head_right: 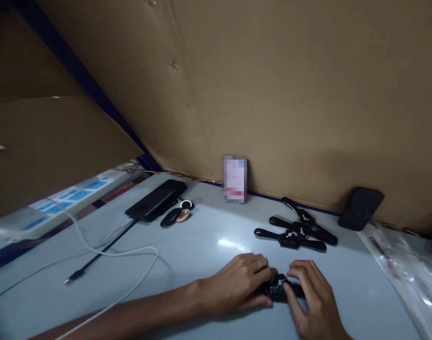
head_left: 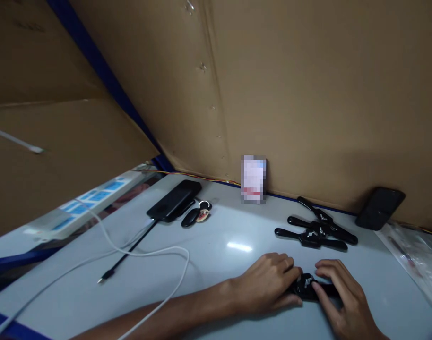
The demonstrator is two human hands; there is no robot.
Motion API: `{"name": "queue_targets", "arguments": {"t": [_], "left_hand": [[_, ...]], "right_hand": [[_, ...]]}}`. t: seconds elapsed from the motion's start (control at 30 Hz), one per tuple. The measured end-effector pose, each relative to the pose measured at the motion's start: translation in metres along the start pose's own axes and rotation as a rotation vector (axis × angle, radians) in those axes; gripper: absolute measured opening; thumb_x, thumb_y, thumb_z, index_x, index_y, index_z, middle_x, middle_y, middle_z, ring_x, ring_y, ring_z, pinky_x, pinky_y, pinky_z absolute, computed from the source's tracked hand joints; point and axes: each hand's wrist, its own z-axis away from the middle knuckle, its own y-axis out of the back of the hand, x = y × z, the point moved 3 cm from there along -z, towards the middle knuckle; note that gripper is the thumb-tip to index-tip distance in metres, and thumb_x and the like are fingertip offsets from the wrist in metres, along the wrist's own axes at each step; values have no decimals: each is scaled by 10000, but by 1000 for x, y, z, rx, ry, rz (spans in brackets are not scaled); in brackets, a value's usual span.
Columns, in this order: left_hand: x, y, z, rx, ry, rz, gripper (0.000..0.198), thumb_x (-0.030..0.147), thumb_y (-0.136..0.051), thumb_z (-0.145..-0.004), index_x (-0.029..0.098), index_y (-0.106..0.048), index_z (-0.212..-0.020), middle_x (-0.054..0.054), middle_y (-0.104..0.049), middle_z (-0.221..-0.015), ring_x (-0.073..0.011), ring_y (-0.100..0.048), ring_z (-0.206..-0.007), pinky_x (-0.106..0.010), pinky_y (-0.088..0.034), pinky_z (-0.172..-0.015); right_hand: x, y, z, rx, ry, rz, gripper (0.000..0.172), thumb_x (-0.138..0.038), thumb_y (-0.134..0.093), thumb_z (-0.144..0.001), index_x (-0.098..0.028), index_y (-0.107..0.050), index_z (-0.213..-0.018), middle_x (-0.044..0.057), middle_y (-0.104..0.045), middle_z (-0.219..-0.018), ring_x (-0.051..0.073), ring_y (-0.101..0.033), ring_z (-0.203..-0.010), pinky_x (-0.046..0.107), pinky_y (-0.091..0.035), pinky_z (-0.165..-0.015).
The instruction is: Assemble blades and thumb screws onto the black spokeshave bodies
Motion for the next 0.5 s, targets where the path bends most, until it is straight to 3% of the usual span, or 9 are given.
{"name": "queue_targets", "arguments": {"t": [0.07,0.17,0.3,0.4,0.5], "left_hand": [[0,-1,0,0,-2,1,489,576,-738,-980,164,-612,-1212,-77,-726,-1060,-264,-698,-922,-380,-562,-812],[-1,-2,0,10,3,-6,481,582,-721,-991,168,-610,-1208,-79,-727,-1063,-266,-699,-925,-377,-556,-800],[-1,-2,2,32,10,-18,451,582,-714,-995,196,-603,-1199,-62,-724,-1045,-260,-699,-909,-364,-543,-763],[-1,-2,3,48,8,-11,435,562,-746,-979,212,-598,-1190,-50,-718,-1044,-255,-697,-901,-355,-538,-759],[-1,-2,5,60,2,20,365,478,-754,-992,206,-596,-1179,-54,-706,-1036,-260,-691,-883,-362,-539,-759]], "right_hand": [[-2,1,-1,-24,14,2,149,-107,-571,-1012,-208,-671,-1057,113,-679,-1050,234,-701,-938,340,-628,-761],[-6,1,-2,-108,100,-5,305,-55,-527,-999,-202,-702,-1201,147,-664,-1170,250,-684,-1038,371,-640,-827],[-10,-2,-1,-128,170,-46,215,-52,-595,-970,-192,-715,-1080,159,-647,-1204,282,-651,-1089,420,-637,-864],[-9,-3,0,-66,92,-13,195,-33,-579,-968,-194,-688,-984,162,-645,-1200,295,-637,-1100,455,-629,-862],[-7,-1,-1,-31,-30,12,249,-49,-576,-980,-188,-691,-1152,168,-649,-1206,299,-624,-1112,504,-626,-890]]}}
